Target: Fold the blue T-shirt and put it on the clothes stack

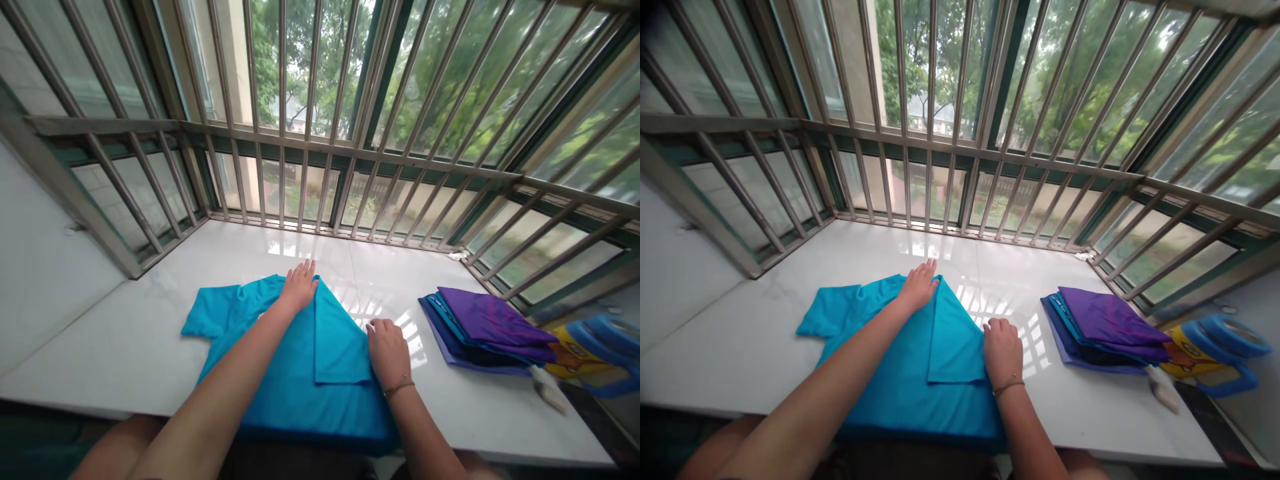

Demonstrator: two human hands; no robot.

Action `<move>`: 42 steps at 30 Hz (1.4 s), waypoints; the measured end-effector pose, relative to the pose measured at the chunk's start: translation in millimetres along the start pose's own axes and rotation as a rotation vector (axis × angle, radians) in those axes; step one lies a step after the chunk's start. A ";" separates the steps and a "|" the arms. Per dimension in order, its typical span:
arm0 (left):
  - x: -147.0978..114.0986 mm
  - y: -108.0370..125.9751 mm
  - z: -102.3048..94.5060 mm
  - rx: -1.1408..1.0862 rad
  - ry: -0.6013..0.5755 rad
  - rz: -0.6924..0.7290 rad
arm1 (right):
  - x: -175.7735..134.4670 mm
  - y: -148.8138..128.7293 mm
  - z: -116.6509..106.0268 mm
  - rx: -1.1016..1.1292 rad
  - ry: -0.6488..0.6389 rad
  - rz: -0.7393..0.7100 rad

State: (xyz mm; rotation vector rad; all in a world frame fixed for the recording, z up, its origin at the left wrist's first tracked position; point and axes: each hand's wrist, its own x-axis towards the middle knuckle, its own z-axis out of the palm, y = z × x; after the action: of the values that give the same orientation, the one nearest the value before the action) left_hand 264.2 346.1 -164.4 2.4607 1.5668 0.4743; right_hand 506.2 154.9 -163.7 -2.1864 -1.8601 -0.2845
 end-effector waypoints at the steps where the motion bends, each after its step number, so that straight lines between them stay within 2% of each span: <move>1: -13.1 -7.4 -9.6 0.010 0.074 -0.034 | -1.5 -4.9 -5.2 0.052 0.042 -0.038; 4: -70.2 -51.8 -41.8 0.119 0.259 -0.250 | -13.6 -29.2 -21.9 0.244 0.113 -0.173; 6: -113.3 -93.6 -62.0 0.250 0.319 -0.524 | -30.3 -52.5 -31.5 0.364 0.110 -0.253; 8: -148.3 -135.3 -77.8 0.320 0.270 -0.781 | -53.3 -78.2 -38.8 0.464 0.077 -0.319; 9: -160.4 -153.2 -83.9 0.315 0.211 -0.849 | -66.0 -90.8 -41.4 0.511 0.057 -0.346; 10: -168.2 -167.7 -89.0 0.294 0.142 -0.869 | -78.8 -102.7 -43.5 0.557 0.034 -0.365; 12: -172.3 -184.0 -97.3 0.241 0.016 -0.800 | -102.3 -122.9 -46.2 0.643 -0.014 -0.389; 14: -166.9 -181.8 -104.1 0.194 -0.020 -0.692 | -119.8 -137.3 -47.3 0.710 -0.055 -0.404; 16: -162.0 -162.6 -108.5 0.143 0.066 -0.595 | -129.4 -145.4 -47.2 0.754 -0.076 -0.409; 17: -162.9 -148.4 -109.0 0.107 0.124 -0.503 | -131.3 -147.2 -46.9 0.769 -0.079 -0.407; 19: -174.6 -117.1 -106.0 0.025 0.183 -0.191 | -130.0 -147.0 -45.5 0.788 -0.078 -0.387; 21: -198.1 -90.9 -98.4 -0.048 0.134 0.167 | -123.8 -143.3 -43.5 0.788 -0.082 -0.339; 22: -212.3 -82.7 -93.5 -0.070 0.106 0.273 | -119.6 -140.7 -42.1 0.782 -0.086 -0.309; 23: -226.5 -78.5 -88.4 -0.080 0.092 0.318 | -115.0 -138.2 -40.4 0.773 -0.090 -0.280; 25: -251.1 -82.1 -78.7 -0.082 0.094 0.261 | -106.2 -134.0 -36.2 0.744 -0.095 -0.238; 28: -270.6 -104.8 -68.5 -0.094 0.065 0.114 | -95.3 -132.1 -28.2 0.683 -0.092 -0.230; 31: -270.1 -121.5 -64.8 -0.097 0.036 0.076 | -82.1 -135.3 -19.7 0.638 -0.097 -0.273; 33: -263.1 -121.7 -65.4 -0.079 0.033 0.101 | -64.8 -139.9 -14.4 0.622 -0.116 -0.284; 37: -245.6 -108.6 -70.9 -0.012 -0.021 0.192 | 0.5 -158.8 -6.7 0.574 -0.196 -0.214; 42: -234.2 -104.8 -76.8 -0.009 -0.121 0.272 | 100.4 -203.5 3.6 0.451 -0.311 -0.107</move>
State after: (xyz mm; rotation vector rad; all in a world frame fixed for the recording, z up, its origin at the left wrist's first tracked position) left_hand 56.0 177.7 -165.8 2.6529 1.1877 0.3622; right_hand 321.7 280.5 -122.2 -1.9008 -1.9589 0.4423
